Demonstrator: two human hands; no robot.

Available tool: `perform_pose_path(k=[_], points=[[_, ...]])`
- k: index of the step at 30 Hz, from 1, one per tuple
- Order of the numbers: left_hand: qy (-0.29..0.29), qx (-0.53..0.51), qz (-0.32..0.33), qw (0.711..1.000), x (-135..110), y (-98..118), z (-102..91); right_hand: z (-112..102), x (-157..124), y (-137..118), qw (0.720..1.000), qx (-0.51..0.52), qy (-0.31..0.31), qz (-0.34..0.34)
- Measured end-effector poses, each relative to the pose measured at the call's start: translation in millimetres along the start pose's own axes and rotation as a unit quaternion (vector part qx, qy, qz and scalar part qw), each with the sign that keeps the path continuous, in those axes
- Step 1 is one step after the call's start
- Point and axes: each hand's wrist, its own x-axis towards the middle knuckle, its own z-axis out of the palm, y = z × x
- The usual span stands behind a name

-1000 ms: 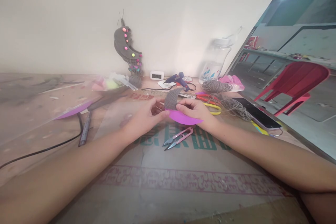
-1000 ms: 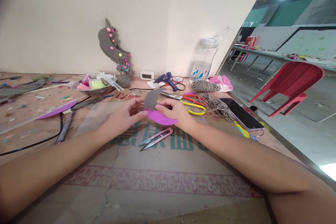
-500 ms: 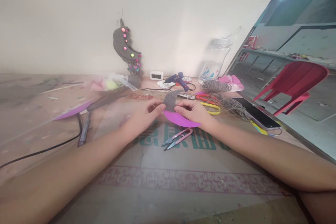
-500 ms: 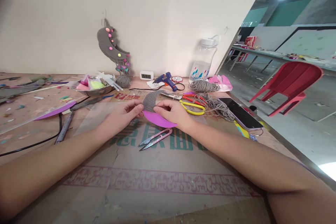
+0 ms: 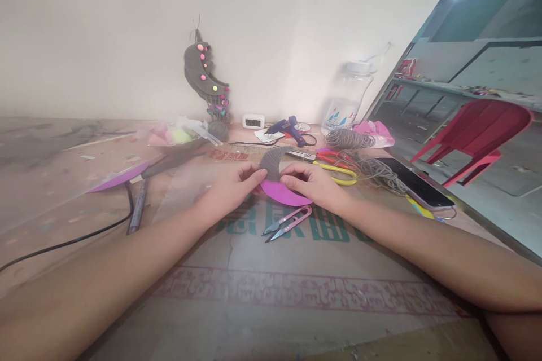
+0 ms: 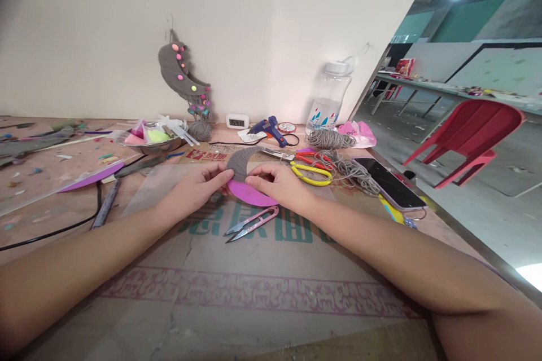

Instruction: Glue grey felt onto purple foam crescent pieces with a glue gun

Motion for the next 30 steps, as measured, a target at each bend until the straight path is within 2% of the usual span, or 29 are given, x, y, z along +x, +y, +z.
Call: perform_pose_path(k=[8, 17, 24, 30], points=[[0.012, -0.019, -0.017, 1.0, 0.4, 3.3, -2.1, -0.1, 2.5, 0.5, 0.996, 0.069, -0.004, 0.065], [0.021, -0.023, -0.026, 0.999, 0.9, 2.5, -3.0, -0.7, 1.5, 5.2, 0.998, 0.038, -0.026, 0.046], [0.012, -0.018, -0.013, 1.0, -0.2, 3.5, -1.4, -1.5, 0.9, -0.4, 0.995, 0.082, -0.043, 0.044], [-0.013, -0.029, 0.002, 0.999, 0.1, 0.2, 1.7, 1.4, 1.1, -1.1, 0.998, 0.005, -0.041, 0.044]])
